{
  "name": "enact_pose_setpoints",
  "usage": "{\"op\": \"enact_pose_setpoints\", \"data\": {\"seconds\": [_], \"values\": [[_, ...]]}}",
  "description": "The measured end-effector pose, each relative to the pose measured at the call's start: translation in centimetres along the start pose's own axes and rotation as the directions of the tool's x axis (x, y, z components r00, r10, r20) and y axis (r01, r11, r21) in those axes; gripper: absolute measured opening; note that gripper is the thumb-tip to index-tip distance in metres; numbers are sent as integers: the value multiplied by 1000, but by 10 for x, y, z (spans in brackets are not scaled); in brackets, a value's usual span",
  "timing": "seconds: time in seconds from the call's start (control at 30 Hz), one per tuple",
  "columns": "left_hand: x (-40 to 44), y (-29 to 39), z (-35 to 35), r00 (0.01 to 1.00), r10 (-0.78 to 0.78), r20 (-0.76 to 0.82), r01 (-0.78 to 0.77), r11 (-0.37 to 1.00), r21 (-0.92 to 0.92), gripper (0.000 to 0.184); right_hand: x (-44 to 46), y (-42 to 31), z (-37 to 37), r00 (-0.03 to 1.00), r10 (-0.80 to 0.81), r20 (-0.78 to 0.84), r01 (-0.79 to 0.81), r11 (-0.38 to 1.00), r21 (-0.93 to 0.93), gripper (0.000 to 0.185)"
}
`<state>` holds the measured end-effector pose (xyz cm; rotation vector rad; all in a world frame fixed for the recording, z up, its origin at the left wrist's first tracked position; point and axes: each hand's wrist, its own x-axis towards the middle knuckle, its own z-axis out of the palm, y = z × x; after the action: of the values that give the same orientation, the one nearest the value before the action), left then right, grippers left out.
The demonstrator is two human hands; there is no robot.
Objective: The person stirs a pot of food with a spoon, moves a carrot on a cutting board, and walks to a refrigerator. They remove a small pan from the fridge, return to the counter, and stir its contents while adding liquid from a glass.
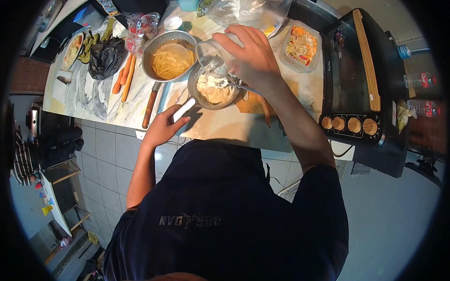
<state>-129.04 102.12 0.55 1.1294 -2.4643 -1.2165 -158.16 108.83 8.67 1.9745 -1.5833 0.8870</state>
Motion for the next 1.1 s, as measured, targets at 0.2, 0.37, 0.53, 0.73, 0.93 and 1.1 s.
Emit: {"op": "enact_pose_setpoints", "data": {"seconds": [0.2, 0.37, 0.53, 0.73, 0.93, 1.1], "values": [[0, 1, 0, 1000, -10, 8, 10, 1000, 6, 46, -3, 7, 9, 928, 369, 51, -367, 884, 291, 70], [-1, 6, -2, 998, -54, 22, 54, 998, 30, 50, -17, 53, 40, 827, 555, 86, -531, 722, 443, 81], [0, -4, 4, 1000, 21, -14, -21, 1000, -2, 54, -33, 89, 78, 721, 671, 172, -639, 548, 539, 85], [-1, 0, 4, 999, -54, -5, 54, 998, 13, 49, -40, 102, 106, 687, 694, 215, -669, 488, 561, 88], [1, 0, 5, 998, -53, -20, 53, 999, 7, 46, -41, 106, 114, 675, 700, 232, -693, 494, 525, 88], [2, -1, 6, 999, -45, -12, 45, 999, -7, 46, -40, 108, 115, 695, 681, 229, -679, 518, 520, 91]]}}
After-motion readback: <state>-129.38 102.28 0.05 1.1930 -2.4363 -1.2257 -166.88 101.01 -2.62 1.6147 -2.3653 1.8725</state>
